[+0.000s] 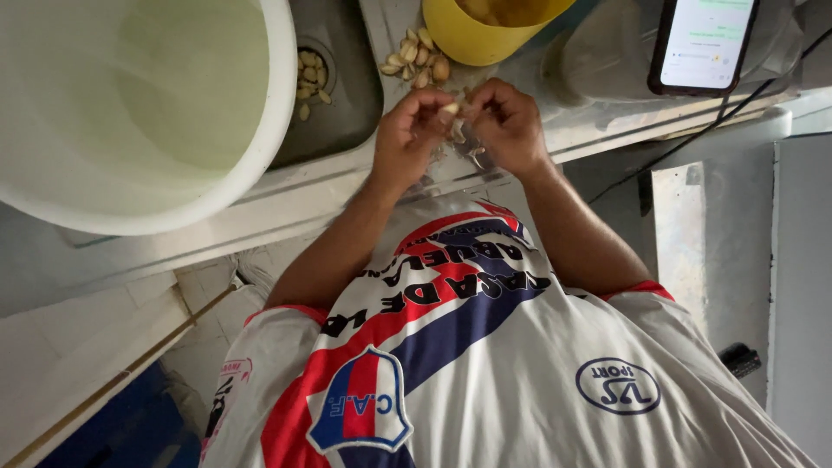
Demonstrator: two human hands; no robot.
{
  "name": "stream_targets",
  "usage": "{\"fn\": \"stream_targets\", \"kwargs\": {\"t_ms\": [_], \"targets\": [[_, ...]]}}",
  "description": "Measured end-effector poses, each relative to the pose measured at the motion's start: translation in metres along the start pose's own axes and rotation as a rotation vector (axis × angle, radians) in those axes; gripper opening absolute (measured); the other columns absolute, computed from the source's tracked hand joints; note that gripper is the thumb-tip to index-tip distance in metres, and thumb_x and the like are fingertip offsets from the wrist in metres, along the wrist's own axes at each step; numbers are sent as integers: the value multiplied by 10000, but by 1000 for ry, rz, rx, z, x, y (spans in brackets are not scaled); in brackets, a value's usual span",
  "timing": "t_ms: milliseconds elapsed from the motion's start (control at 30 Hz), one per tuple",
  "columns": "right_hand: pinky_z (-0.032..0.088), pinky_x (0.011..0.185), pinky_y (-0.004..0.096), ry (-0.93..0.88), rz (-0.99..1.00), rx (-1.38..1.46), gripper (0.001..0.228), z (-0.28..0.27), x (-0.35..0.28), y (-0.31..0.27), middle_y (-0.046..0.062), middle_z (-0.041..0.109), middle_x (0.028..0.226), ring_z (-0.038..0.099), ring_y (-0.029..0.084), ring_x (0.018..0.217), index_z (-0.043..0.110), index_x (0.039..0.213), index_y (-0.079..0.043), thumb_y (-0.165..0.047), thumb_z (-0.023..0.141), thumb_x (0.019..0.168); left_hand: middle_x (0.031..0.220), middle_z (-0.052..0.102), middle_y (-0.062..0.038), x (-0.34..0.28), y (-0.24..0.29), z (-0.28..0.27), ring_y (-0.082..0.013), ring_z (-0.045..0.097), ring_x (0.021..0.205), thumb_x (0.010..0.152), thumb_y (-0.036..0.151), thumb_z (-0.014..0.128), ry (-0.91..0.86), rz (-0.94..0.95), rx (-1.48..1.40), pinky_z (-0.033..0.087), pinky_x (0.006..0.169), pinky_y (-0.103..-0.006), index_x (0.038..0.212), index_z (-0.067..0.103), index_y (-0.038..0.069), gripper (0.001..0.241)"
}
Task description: Peeling individual garlic cloves by hand over a sink.
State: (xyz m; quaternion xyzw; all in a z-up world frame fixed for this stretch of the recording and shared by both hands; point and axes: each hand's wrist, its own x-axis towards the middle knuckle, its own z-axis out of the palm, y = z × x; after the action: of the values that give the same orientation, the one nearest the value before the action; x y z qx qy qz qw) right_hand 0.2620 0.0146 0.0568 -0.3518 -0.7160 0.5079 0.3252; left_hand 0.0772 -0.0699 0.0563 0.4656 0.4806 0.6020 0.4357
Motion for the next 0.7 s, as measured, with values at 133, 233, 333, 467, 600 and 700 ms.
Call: {"fn": "stream_targets", "kwargs": {"t_ms": [133, 233, 333, 467, 600, 700], "targets": [[470, 644, 296, -56, 19, 141, 64, -6, 4, -2, 45, 719, 951, 569, 117, 714, 642, 1036, -84, -56, 586, 1046, 1122, 700, -68, -5, -12, -13, -148, 697, 900, 1095, 172, 659, 46, -35, -169, 608, 817, -283, 1243, 659, 68, 181], [307, 565, 285, -87, 138, -226, 75, -9, 6, -1, -41, 546, 765, 390, 60, 595, 690, 1055, -106, -172, 725, 1063, 1120, 716, -52, -11, -6, -31, -171, 695, 954, 1020, 72, 722, 151, 8, 142, 607, 848, -283, 1186, 650, 130, 190], [440, 640, 397, -134, -84, -454, 329, -12, 9, 12, 130, 692, 956, 599, 228, 762, 772, 1025, -2, -277, 623, 1129, 1072, 717, -26, -14, -13, -60, -173, 694, 939, 1042, 254, 698, 399, -163, 435, 580, 807, -304, 1200, 648, 164, 188], [454, 648, 358, -82, -61, -440, 164, -11, 9, 10, 77, 659, 1075, 591, 203, 800, 735, 1064, -70, -75, 814, 920, 1260, 652, -158, -16, -19, -62, -351, 649, 1177, 981, 62, 722, 375, 6, 883, 527, 993, -483, 1238, 640, 70, 270], [457, 851, 364, -157, 59, -177, 467, -14, 8, -4, 97, 524, 1206, 528, 236, 1072, 498, 1254, -84, 67, 508, 811, 1187, 752, -111, -13, -2, -23, -275, 743, 1065, 965, -16, 721, 239, -27, 687, 619, 908, -399, 1278, 673, 109, 340], [510, 867, 282, -172, 129, -25, 402, -11, 7, -15, 57, 602, 1142, 599, 173, 1034, 515, 1201, -114, 140, 531, 890, 1050, 742, -131, -4, -6, -3, -245, 718, 852, 1000, 21, 649, 91, 148, 512, 565, 738, -359, 1117, 698, 64, 134]]}}
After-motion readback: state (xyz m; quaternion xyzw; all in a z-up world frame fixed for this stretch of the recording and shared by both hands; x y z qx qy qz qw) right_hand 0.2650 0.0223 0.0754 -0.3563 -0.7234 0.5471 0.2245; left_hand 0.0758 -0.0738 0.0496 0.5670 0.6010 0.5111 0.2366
